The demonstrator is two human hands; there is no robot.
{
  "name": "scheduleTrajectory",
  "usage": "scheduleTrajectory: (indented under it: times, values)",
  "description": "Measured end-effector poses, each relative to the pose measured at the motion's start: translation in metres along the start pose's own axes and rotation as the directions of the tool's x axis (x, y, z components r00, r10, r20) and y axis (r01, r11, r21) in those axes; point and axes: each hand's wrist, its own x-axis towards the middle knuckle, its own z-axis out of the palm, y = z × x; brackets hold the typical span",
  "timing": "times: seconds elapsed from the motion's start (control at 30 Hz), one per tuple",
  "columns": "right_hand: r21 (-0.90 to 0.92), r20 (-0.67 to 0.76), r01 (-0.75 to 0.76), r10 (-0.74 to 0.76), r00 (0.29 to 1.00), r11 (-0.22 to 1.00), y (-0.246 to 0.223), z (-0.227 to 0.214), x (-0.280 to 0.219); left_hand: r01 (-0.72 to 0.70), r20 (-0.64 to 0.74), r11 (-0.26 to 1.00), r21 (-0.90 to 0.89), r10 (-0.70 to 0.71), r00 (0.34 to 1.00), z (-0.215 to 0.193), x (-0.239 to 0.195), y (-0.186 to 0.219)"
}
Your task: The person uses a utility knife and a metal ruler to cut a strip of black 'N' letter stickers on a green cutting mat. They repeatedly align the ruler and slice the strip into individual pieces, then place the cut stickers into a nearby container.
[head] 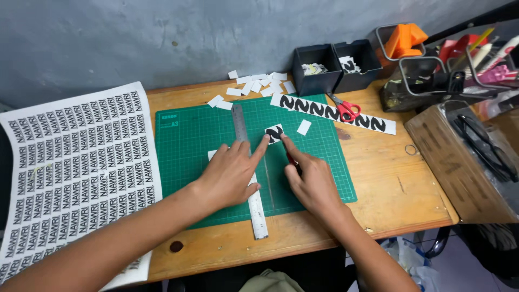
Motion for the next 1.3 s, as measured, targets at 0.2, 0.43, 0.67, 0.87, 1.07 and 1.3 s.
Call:
scheduleTrajectory:
  times: [0.2, 0.43, 0.67, 0.87, 1.07, 1.3]
  values:
    - [-0.032, -0.108, -0.004, 0.001, 0.994, 0.999, 0.006, -0.037, 0.016, -0.016, -0.170, 0.997, -0.072, 0.003, 0.985, -0.034, 0.045, 0.023]
    - [-0.108, -0.308, -0.082, 0.045, 0.950, 0.991, 0.038, -0.085, 0.052, -0.050, -0.297, 0.980, -0.191, -0.009, 0.955, -0.043, 0.136, 0.059]
    - [-0.056, -0.344, -0.142, 0.114, 0.932, 0.988, 0.074, -0.109, 0.099, -0.089, -0.256, 0.947, -0.307, 0.008, 0.967, -0.058, 0.193, 0.057]
    - [-0.018, -0.280, -0.257, 0.242, 0.929, 0.966, 0.091, -0.105, 0.126, -0.092, -0.183, 0.914, -0.395, 0.020, 0.983, -0.047, 0.230, 0.046]
    - [-0.035, -0.218, -0.300, 0.285, 0.933, 0.953, 0.082, -0.106, 0.132, -0.076, -0.162, 0.907, -0.413, 0.009, 0.987, -0.041, 0.243, 0.042]
    - [-0.031, -0.161, -0.345, 0.336, 0.928, 0.938, 0.062, -0.115, 0.111, -0.067, -0.219, 0.915, -0.398, -0.024, 0.975, -0.045, 0.230, 0.041]
